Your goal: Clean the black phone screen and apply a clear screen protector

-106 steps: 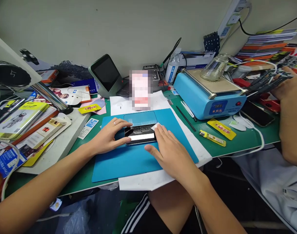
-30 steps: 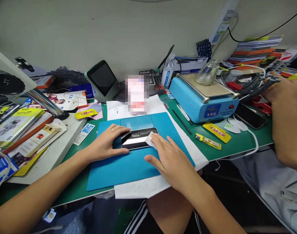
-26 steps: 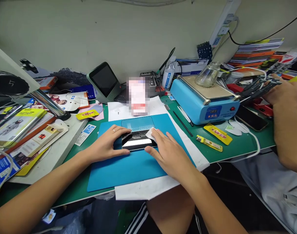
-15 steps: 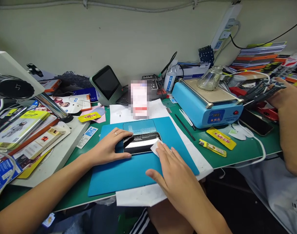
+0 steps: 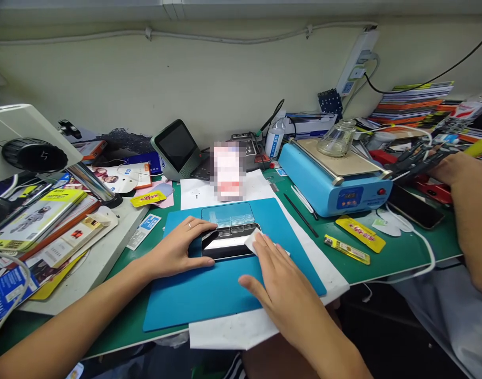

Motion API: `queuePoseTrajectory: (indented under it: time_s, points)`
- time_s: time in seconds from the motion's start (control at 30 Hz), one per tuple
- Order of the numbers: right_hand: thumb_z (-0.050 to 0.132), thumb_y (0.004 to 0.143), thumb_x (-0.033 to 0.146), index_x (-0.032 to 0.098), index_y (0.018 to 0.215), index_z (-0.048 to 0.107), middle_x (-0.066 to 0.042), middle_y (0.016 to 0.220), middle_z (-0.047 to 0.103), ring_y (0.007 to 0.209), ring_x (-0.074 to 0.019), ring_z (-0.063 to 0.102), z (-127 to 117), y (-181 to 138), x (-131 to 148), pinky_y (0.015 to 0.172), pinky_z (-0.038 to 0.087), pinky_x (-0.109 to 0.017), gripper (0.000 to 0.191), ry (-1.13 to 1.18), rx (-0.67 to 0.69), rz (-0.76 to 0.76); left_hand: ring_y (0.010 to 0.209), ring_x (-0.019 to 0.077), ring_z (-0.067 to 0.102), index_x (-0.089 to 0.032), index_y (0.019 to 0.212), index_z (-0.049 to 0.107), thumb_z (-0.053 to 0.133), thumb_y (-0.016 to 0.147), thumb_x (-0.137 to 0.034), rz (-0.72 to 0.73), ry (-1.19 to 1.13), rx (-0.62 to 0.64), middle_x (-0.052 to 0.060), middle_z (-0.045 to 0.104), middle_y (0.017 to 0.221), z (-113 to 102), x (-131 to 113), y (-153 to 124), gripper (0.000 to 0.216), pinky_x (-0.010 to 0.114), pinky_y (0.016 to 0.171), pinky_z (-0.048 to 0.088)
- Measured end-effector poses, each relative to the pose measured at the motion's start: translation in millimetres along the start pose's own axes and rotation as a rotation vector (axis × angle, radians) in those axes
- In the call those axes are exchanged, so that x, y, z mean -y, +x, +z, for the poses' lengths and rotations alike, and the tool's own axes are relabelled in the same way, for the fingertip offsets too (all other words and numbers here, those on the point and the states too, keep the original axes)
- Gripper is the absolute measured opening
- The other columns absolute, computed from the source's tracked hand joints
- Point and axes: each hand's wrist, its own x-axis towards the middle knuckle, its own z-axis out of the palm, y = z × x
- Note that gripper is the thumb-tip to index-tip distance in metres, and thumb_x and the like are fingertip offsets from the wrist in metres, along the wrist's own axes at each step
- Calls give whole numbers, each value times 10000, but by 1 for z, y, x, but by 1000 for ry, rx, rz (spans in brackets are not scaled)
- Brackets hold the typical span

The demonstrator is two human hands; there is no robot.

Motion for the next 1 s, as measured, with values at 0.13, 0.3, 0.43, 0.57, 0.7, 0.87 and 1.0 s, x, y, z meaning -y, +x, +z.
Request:
queuePoseTrajectory:
  time_s: [0.13, 0.3, 0.43, 0.57, 0.7, 0.87, 1.0]
  points:
    - [395, 945, 706, 155, 1606, 288, -127, 1640, 292, 1484, -359, 329, 6, -22, 3, 1133, 406, -588, 867, -36, -26, 10, 1226, 293, 518, -241, 1418, 505, 698, 867, -593, -3, 0, 4, 91, 591, 1388, 0, 0, 0, 682, 459, 1025, 476]
    - [316, 978, 687, 141, 1603, 289, -115, 1651, 268, 1512, -324, 276, -4, 0, 6, 1184, 337, -560, 831, -14, 17, 13, 1227, 296, 518, -239, 1411, 511, 684, 870, -608, 3, 2, 1, 94, 599, 1377, 0, 0, 0, 678, 458, 1021, 474]
    - [260, 975, 709, 90, 1607, 247, -147, 1659, 246, 1528, -315, 241, -12, 29, 10, 1202, 308, -548, 884, 1, 50, 41, 1213, 302, 525, -235, 1411, 513, 670, 858, -651, 3, -5, -6, 99, 603, 1372, 0, -1, 0, 710, 462, 1016, 470]
    - [242, 946, 754, 31, 1573, 321, -203, 1642, 275, 1531, -343, 230, -6, 40, 24, 1212, 287, -556, 960, -50, 26, 34, 1222, 303, 519, -217, 1438, 489, 412, 956, -720, 22, -75, -40, 118, 581, 1389, 0, 2, -1, 701, 489, 1054, 426]
    - [241, 943, 755, 16, 1556, 359, -222, 1628, 307, 1524, -363, 255, 5, 46, 45, 1202, 312, -566, 968, -53, -19, -48, 1243, 307, 506, -207, 1455, 466, 119, 995, -711, 34, -167, -159, 140, 564, 1386, 1, 7, -3, 765, 504, 1082, 388]
    - [298, 951, 736, 24, 1568, 332, -214, 1637, 288, 1526, -350, 261, 7, 58, 75, 1209, 306, -557, 944, 24, 32, -176, 1185, 300, 521, -187, 1447, 467, 89, 976, -736, 14, -188, -219, 149, 562, 1369, 2, 10, -5, 816, 483, 1049, 410]
    - [357, 951, 713, 27, 1580, 304, -217, 1641, 277, 1534, -352, 234, 8, 60, 89, 1213, 297, -566, 932, 65, 43, -207, 1170, 298, 526, -193, 1445, 472, 89, 978, -732, 8, -183, -195, 146, 575, 1351, 1, 10, -5, 809, 484, 1045, 415]
